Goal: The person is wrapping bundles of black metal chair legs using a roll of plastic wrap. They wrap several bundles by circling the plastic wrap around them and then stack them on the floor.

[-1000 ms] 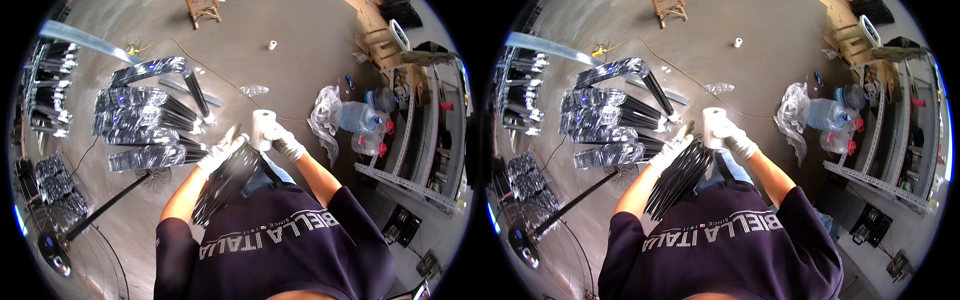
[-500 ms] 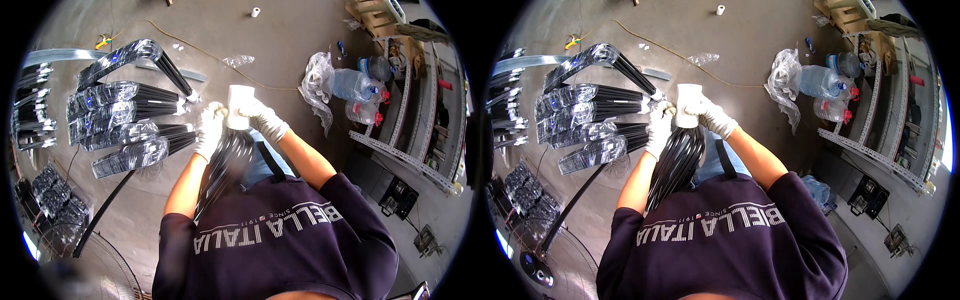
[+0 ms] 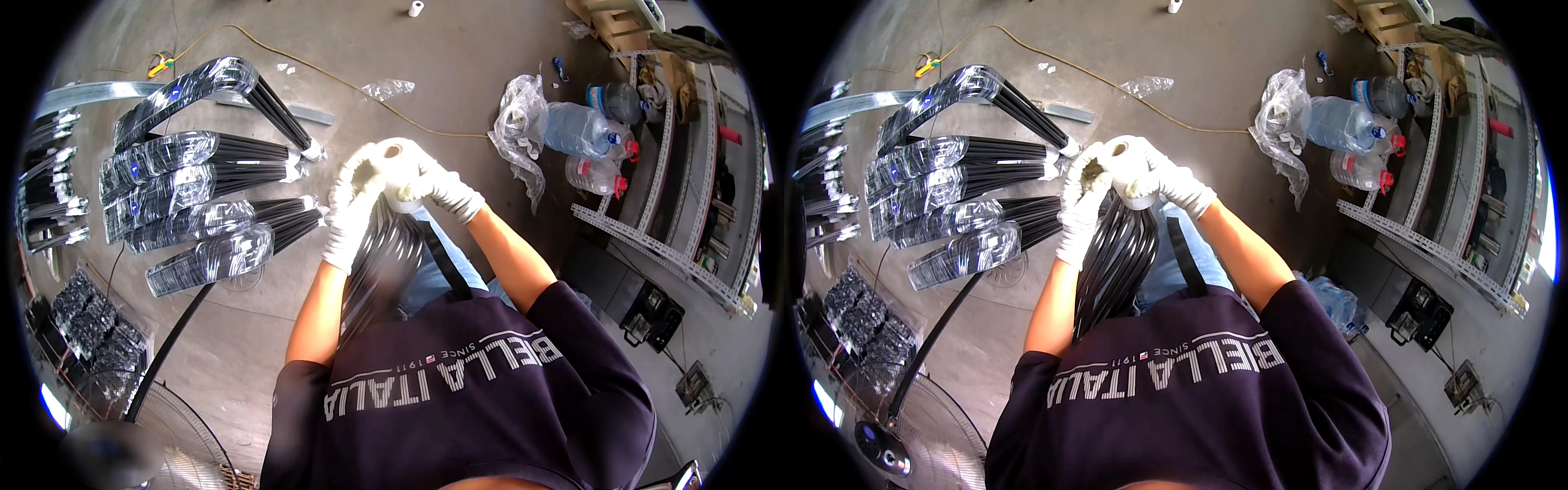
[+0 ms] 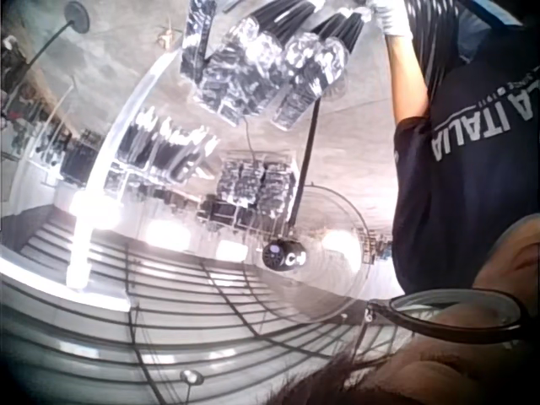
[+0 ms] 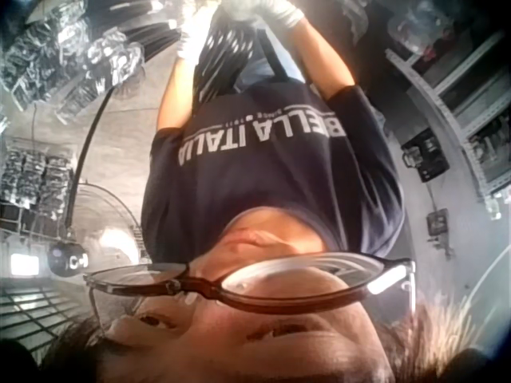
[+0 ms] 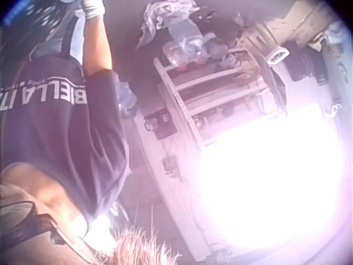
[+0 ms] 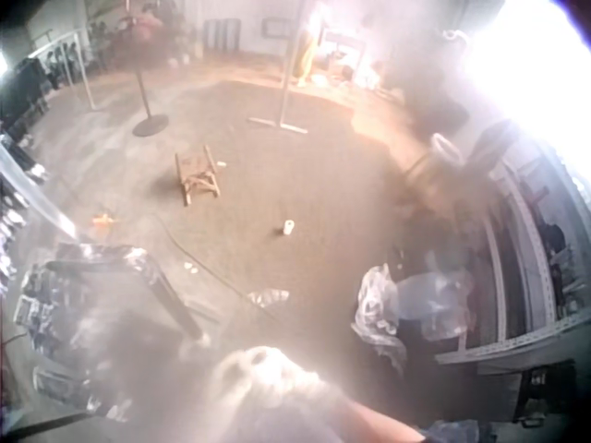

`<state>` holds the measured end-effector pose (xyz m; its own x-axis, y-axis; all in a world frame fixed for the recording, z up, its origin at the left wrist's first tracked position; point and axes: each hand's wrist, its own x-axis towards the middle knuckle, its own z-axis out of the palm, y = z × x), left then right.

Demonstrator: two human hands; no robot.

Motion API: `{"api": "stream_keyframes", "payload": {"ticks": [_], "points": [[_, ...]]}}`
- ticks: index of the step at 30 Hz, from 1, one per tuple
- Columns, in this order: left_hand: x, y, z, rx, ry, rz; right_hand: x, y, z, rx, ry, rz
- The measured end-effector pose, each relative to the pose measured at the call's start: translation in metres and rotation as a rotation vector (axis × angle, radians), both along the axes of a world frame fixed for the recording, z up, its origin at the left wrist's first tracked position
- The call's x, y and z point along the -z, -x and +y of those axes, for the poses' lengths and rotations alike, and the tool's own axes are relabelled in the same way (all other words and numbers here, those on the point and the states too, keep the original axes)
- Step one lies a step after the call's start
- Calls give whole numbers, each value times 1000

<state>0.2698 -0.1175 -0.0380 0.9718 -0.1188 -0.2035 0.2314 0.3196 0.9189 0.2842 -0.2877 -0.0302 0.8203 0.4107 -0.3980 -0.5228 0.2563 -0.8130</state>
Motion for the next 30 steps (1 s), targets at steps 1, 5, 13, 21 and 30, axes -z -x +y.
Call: {"api": "stream_keyframes", "payload": {"ticks": [1,5,13,21,30], "points": [[1,0,0,2,8,-17,1,0,-1,-22,29,-14],[-10,0,3,-97,-204,-136,19,-4,-7,-116,-3,-76],[6,5,11,-95,-61,-169,27,20,-14,27,-406,617],[10,7,17,-108,365,407,3,23,1,237,-483,575],[54,16,20,72,-47,486,10,20,20,189,47,-33]]}}
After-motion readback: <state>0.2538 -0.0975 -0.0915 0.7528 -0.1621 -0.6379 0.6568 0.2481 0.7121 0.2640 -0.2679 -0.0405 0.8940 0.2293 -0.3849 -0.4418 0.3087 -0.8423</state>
